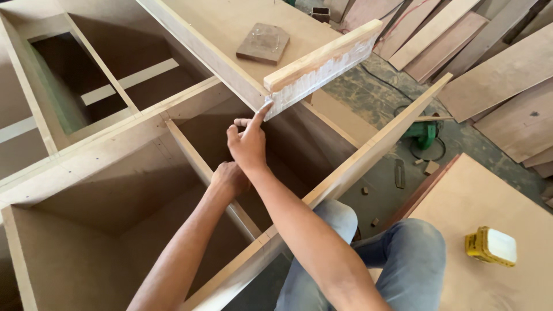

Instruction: The person applies a white wood filler to the edges and surfaces of a wooden cabinet using their fingers. They repeatedly dip their fingers into a small yellow container to gather more filler and smooth it into the wood grain and joints.

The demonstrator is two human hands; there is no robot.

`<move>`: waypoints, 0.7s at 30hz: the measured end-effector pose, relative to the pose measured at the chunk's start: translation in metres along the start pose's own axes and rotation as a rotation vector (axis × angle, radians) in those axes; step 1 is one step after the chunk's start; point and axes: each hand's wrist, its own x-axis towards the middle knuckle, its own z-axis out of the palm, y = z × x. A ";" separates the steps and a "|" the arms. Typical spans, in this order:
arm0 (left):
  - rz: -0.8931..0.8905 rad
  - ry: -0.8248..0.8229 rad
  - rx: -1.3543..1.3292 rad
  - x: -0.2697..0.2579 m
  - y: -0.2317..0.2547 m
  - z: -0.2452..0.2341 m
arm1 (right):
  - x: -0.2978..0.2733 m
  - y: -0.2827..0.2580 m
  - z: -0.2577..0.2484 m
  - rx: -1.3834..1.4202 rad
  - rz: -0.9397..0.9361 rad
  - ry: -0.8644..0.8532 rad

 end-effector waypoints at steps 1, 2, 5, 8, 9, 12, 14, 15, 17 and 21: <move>-0.002 -0.002 -0.003 0.000 0.001 0.000 | 0.003 0.000 -0.002 0.051 0.057 0.004; -0.005 -0.011 -0.002 -0.001 0.002 0.001 | 0.005 -0.001 -0.004 0.102 0.113 0.009; -0.014 -0.016 0.001 -0.001 0.000 -0.001 | 0.012 -0.008 -0.003 0.214 0.222 -0.030; -0.001 0.025 0.010 -0.001 -0.002 -0.001 | 0.017 -0.014 0.000 0.243 0.123 -0.019; -0.004 0.023 0.013 -0.001 -0.001 0.000 | 0.017 -0.015 -0.001 0.240 0.063 -0.002; -0.006 0.014 0.003 0.000 -0.001 0.000 | 0.017 -0.018 -0.004 0.088 -0.187 0.007; 0.002 0.026 -0.004 -0.001 0.000 0.002 | 0.016 -0.018 -0.006 0.174 -0.015 0.019; 0.005 0.048 -0.003 -0.002 0.000 0.001 | 0.016 -0.020 -0.006 0.219 0.068 0.022; 0.008 0.060 0.004 -0.004 -0.001 0.001 | 0.016 -0.021 -0.005 0.230 0.208 -0.032; 0.006 0.043 0.014 -0.004 0.000 0.000 | 0.018 -0.024 -0.006 0.092 -0.001 0.014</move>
